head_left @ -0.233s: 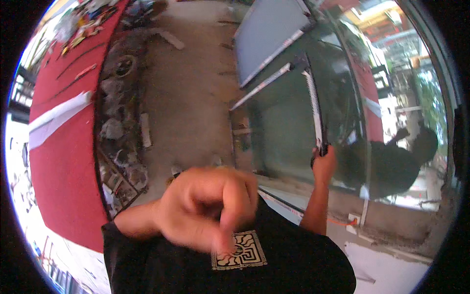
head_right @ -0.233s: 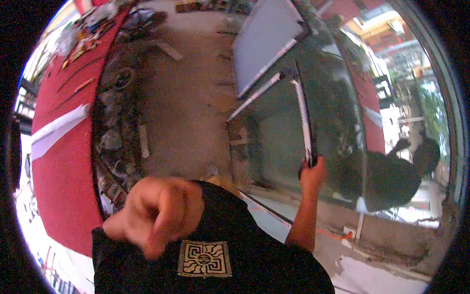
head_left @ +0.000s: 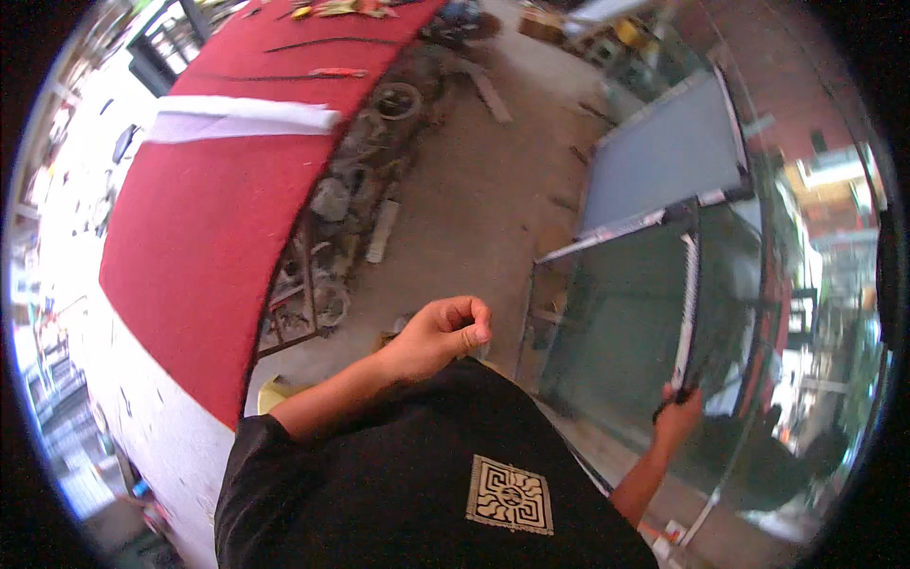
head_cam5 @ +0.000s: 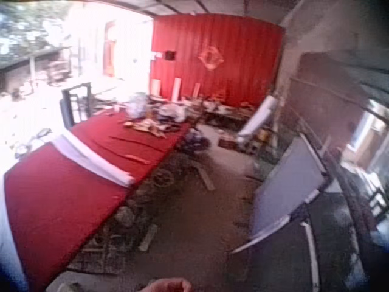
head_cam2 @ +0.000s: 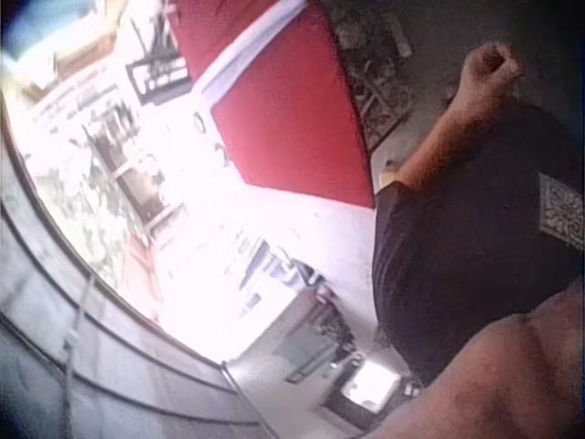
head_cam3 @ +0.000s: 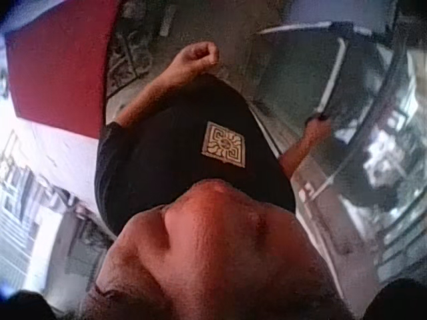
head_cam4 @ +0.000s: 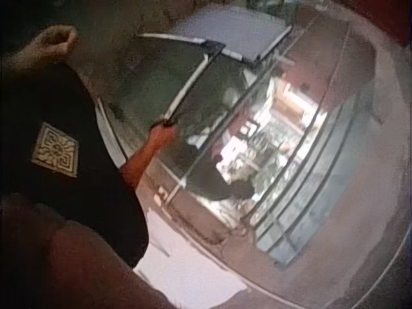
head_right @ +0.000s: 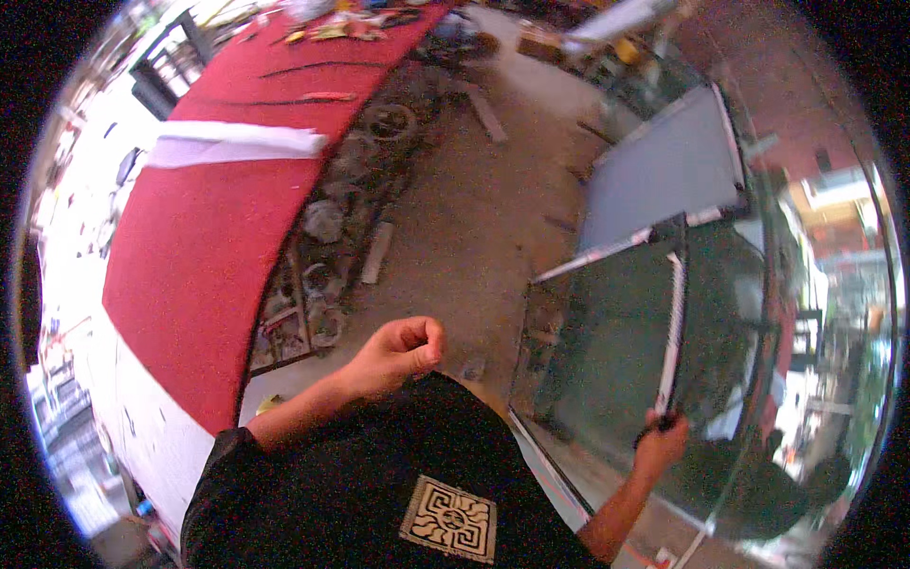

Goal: The person places a metal screen frame onto a work table, unrolls a sheet of screen mesh over it, and uses a tool to press a spline into the frame groove to secure the mesh.

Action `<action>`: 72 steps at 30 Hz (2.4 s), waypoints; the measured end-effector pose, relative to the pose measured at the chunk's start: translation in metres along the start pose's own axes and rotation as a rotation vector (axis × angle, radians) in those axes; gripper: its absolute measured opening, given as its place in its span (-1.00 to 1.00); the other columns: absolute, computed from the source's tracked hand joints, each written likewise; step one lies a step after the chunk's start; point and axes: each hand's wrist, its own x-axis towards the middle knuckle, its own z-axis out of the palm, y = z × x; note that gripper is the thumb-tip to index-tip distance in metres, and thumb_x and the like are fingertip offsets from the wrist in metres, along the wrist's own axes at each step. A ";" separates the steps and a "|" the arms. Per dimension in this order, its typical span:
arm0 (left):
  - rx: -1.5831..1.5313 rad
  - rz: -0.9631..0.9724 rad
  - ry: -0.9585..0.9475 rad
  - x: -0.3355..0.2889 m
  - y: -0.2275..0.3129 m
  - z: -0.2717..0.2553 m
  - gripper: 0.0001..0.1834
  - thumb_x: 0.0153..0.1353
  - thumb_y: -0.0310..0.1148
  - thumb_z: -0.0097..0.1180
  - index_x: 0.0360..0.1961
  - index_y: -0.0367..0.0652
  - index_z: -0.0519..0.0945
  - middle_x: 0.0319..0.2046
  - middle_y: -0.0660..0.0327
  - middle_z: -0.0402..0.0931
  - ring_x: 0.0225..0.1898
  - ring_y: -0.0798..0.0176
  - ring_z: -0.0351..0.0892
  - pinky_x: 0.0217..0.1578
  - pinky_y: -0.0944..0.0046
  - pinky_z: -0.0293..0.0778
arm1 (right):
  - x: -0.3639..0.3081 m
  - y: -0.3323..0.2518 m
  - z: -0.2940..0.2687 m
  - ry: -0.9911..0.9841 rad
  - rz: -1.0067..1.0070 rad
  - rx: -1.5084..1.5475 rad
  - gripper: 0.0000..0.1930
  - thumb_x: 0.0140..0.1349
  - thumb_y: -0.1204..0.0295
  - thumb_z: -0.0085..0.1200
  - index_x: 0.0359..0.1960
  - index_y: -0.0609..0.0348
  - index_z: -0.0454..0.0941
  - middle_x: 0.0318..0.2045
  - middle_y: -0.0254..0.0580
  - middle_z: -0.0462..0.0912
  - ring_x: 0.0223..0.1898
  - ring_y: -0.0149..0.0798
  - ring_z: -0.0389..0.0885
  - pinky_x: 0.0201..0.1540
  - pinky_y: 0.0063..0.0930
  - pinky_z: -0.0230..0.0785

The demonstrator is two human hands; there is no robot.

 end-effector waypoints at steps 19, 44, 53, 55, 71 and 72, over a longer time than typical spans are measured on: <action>0.449 0.314 0.181 -0.024 0.133 -0.094 -0.72 0.62 -0.12 0.09 0.02 -0.12 0.62 -0.29 0.48 0.45 -0.29 0.52 0.37 -0.25 0.40 0.38 | 0.029 -0.207 -0.088 0.401 -0.277 0.795 -0.58 0.43 0.37 0.31 0.22 0.32 0.56 0.07 -0.15 0.67 0.05 -0.21 0.60 0.21 -0.32 0.39; 0.807 1.012 0.491 -0.316 0.492 -0.060 -0.49 0.41 -0.26 0.33 0.24 -0.34 0.51 0.07 -0.29 0.66 0.08 -0.20 0.76 0.19 -0.02 0.75 | 0.076 -0.601 -0.024 0.686 -1.587 1.187 -0.80 0.29 0.36 0.40 -0.18 0.06 0.61 -0.23 -0.20 0.67 -0.21 0.05 0.61 -0.14 -0.05 0.43; 0.225 1.006 1.173 -0.446 0.267 -0.190 -0.39 0.41 -0.30 0.15 0.40 -0.40 0.46 0.33 0.09 0.57 0.40 0.22 0.50 0.43 0.23 0.43 | -0.060 -0.739 0.063 0.208 -2.109 1.198 -0.74 0.01 0.43 0.35 -0.26 0.01 0.55 -0.30 -0.25 0.61 -0.19 -0.03 0.61 -0.04 -0.01 0.36; 0.177 1.032 1.290 -0.458 0.227 -0.212 -0.39 0.40 -0.34 0.15 0.44 -0.30 0.45 0.35 0.13 0.55 0.44 0.25 0.46 0.46 0.22 0.37 | -0.094 -0.774 0.097 0.147 -2.183 1.156 -0.78 0.07 0.39 0.31 -0.27 0.02 0.54 -0.31 -0.25 0.61 -0.20 -0.06 0.62 -0.04 -0.07 0.38; -0.165 1.064 1.353 -0.642 0.036 -0.402 -0.14 0.25 -0.58 0.27 0.58 -0.16 0.26 0.52 0.20 0.34 0.49 0.13 0.37 0.43 0.09 0.44 | -0.387 -0.867 0.288 -0.392 -2.628 0.711 -0.88 0.24 0.36 0.12 -0.19 -0.07 0.53 -0.24 -0.34 0.57 -0.14 -0.23 0.59 0.03 -0.25 0.41; -0.176 1.002 1.382 -0.646 0.028 -0.411 -0.13 0.24 -0.58 0.29 0.58 -0.15 0.27 0.51 0.20 0.36 0.48 0.12 0.39 0.43 0.08 0.44 | -0.397 -0.858 0.299 -0.419 -2.645 0.660 -0.87 0.24 0.35 0.12 -0.18 -0.07 0.53 -0.23 -0.34 0.57 -0.14 -0.23 0.59 0.03 -0.25 0.41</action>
